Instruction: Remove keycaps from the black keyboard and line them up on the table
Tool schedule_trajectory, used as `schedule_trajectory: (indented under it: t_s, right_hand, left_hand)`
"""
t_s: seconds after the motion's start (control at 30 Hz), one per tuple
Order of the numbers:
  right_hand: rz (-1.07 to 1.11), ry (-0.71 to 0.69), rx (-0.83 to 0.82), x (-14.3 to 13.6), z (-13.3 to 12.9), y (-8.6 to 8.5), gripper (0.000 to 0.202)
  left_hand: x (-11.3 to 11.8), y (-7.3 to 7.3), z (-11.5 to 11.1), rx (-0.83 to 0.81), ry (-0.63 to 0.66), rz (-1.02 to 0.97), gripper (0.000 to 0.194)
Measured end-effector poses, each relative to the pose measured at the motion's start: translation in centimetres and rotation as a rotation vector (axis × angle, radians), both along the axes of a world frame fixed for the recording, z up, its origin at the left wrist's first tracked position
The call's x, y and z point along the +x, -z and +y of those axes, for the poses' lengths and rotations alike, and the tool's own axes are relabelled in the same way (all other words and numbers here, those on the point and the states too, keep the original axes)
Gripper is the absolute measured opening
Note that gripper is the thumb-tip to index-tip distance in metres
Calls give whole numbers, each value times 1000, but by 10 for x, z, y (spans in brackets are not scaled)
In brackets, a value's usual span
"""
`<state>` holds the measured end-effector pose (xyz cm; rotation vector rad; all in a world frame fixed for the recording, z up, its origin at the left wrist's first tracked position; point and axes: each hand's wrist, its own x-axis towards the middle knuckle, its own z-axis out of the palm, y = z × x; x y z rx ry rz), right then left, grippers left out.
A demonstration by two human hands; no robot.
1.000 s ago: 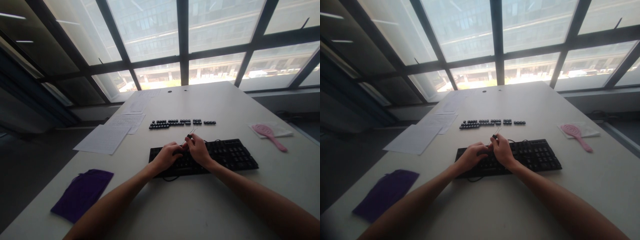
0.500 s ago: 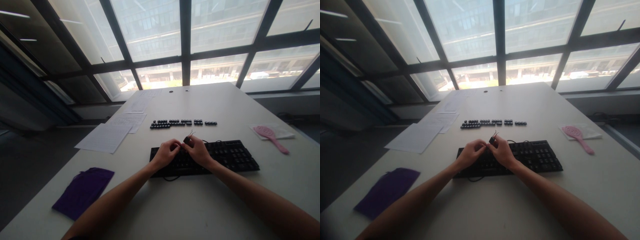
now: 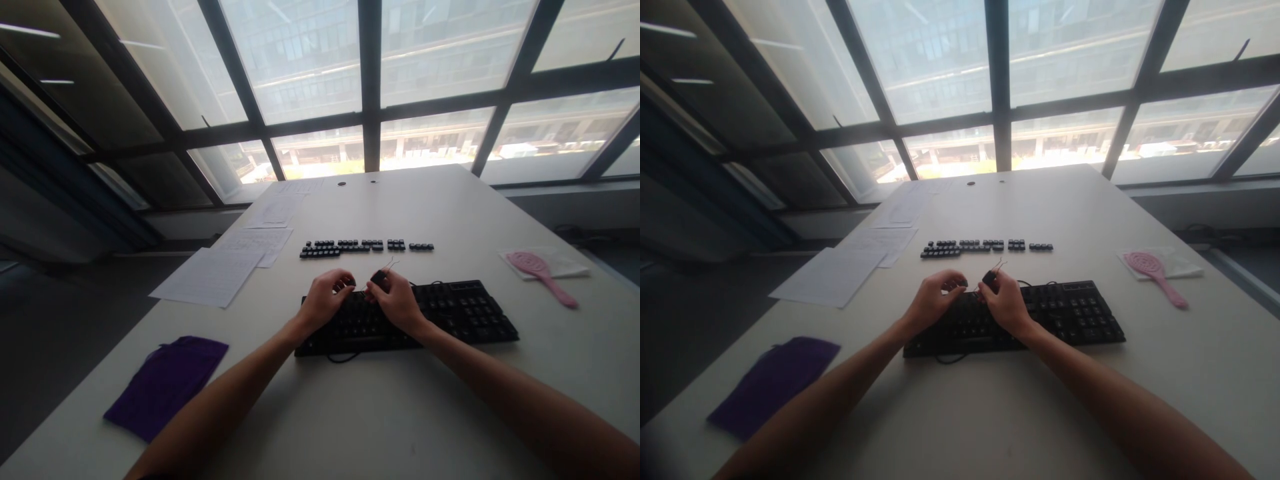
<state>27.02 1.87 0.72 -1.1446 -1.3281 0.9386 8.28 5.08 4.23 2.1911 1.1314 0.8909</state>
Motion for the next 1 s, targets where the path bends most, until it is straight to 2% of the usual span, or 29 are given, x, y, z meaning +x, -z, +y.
schedule_trajectory:
  t_s: [0.07, 0.23, 0.33, 0.43, 0.6, 0.8, 0.9, 1.0]
  right_hand:
    - [20, -11, -10, 0, 1, 1, 18]
    - [10, -16, -6, 0, 1, 2, 19]
    - [-10, -5, 7, 0, 1, 2, 18]
    - [-13, -14, -2, 0, 1, 3, 18]
    - [-18, -14, -19, -1, 0, 1, 17]
    - [-67, -17, 6, 0, -1, 2, 15]
    - [-78, -15, 4, 0, 0, 3, 14]
    - [-88, -16, 6, 0, 0, 3, 14]
  left_hand:
    - [-9, 4, 19, 34, -46, 36, 11]
    - [-27, 26, 68, 51, -130, 178, 12]
    - [-32, 29, 80, 35, -141, 189, 13]
    - [-34, 22, 82, 78, -144, 169, 13]
    - [-18, 16, 87, 143, -18, 207, 14]
    - [13, 25, 117, 181, 136, 360, 29]
    - [18, 27, 127, 137, 217, 413, 29]
    - [16, 23, 128, 90, 248, 437, 23]
